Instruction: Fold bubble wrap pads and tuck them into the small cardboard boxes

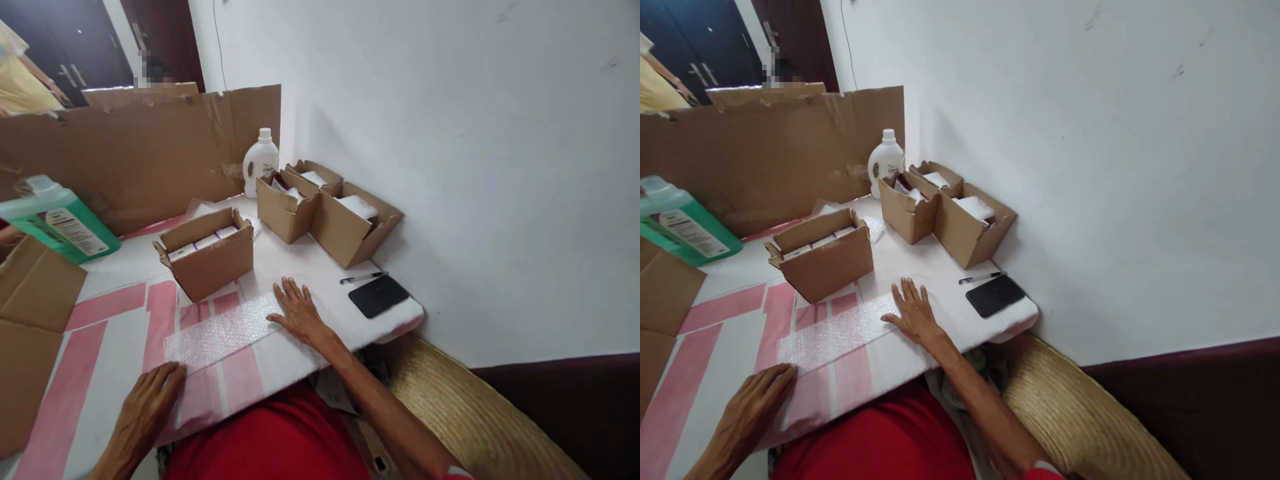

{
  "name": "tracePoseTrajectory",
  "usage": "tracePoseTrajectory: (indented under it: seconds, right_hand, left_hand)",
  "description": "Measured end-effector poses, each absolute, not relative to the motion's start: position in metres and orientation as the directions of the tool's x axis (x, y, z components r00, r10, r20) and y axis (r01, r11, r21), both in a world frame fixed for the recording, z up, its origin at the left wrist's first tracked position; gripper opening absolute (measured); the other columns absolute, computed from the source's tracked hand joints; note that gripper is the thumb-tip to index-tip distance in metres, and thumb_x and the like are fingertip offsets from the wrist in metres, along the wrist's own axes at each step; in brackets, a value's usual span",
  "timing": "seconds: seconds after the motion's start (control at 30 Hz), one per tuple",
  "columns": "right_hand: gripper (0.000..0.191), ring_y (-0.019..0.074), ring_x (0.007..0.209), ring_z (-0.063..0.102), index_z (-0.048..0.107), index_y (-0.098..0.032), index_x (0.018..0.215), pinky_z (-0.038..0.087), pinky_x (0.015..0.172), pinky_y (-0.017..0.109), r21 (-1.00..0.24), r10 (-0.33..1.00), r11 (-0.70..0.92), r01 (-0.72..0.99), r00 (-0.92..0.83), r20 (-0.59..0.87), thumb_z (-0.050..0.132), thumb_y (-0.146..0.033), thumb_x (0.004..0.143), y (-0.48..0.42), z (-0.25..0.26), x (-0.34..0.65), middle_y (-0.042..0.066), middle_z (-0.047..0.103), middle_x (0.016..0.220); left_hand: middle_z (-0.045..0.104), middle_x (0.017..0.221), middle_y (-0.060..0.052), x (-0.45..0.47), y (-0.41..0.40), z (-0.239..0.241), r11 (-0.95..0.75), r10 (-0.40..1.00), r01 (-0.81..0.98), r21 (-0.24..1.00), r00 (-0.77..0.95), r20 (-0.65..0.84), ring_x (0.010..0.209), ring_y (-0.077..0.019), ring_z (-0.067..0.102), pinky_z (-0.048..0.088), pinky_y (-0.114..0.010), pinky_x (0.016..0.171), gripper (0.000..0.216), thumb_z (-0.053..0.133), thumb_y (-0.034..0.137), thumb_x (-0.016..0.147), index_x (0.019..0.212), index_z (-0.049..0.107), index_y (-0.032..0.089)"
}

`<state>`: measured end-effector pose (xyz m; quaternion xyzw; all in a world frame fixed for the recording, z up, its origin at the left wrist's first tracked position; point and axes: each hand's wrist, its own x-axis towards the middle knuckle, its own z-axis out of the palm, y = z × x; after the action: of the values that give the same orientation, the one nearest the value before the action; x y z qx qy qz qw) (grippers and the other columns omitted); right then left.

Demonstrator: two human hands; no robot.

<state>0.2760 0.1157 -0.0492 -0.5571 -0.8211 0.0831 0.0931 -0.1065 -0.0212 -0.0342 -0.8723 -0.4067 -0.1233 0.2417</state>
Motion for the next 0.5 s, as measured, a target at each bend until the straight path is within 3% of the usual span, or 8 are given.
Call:
tracePoseTrajectory:
  seconds: [0.1,0.2,0.33,0.43,0.5]
  right_hand:
    - [0.083,0.0392,0.146,0.033,0.04,-0.01,0.153,0.029,0.115,0.056,-0.271,0.903,0.426,0.863,-0.39,0.18,0.057,-0.065,0.093,0.111,-0.033,0.256,0.025,0.039,0.158]
    - [0.061,0.032,0.116,0.057,0.058,-0.011,0.133,0.048,0.095,0.045,-0.287,0.765,0.643,0.71,-0.576,0.289,0.067,-0.055,0.091,0.084,-0.021,0.212,0.02,0.064,0.129]
    - [0.04,0.023,0.088,0.06,0.064,-0.016,0.107,0.049,0.065,0.032,-0.245,0.572,0.82,0.517,-0.727,0.38,0.063,-0.054,0.094,0.04,-0.019,0.147,0.008,0.068,0.098]
    - [0.015,0.0187,0.076,0.06,0.064,-0.019,0.091,0.042,0.055,0.028,-0.259,0.598,0.801,0.54,-0.696,0.397,0.059,-0.032,0.098,0.021,-0.026,0.131,0.003,0.066,0.086]
    - [0.013,0.0172,0.071,0.059,0.064,-0.019,0.087,0.042,0.056,0.028,-0.331,0.628,0.778,0.534,-0.656,0.419,0.058,-0.025,0.098,0.014,-0.032,0.139,0.002,0.066,0.082]
  left_hand:
    - [0.075,0.101,-0.011,-0.105,-0.017,-0.027,-0.588,0.602,0.725,-0.359,0.688,0.405,0.09,-0.0215,0.07,0.049,-0.034,0.084,0.032,0.042,0.004,0.09,0.108,0.067,0.014]
    - [0.075,0.094,-0.012,-0.101,-0.014,-0.019,-0.594,0.568,0.706,-0.385,0.707,0.421,0.084,-0.0227,0.069,0.049,-0.036,0.082,0.025,0.044,0.007,0.092,0.101,0.067,0.012]
    - [0.076,0.094,-0.008,-0.084,-0.019,-0.005,-0.638,0.536,0.691,-0.341,0.715,0.448,0.088,-0.0238,0.069,0.048,-0.039,0.085,0.019,0.05,0.011,0.092,0.101,0.067,0.016]
    - [0.076,0.098,-0.004,-0.065,-0.029,0.014,-0.703,0.547,0.69,-0.173,0.679,0.49,0.094,-0.022,0.069,0.048,-0.037,0.09,0.02,0.056,0.015,0.09,0.106,0.067,0.021]
    - [0.075,0.108,-0.005,-0.058,-0.035,0.025,-0.654,0.669,0.753,0.069,0.533,0.518,0.1,-0.0221,0.069,0.05,-0.034,0.09,0.029,0.062,0.028,0.09,0.119,0.065,0.023]
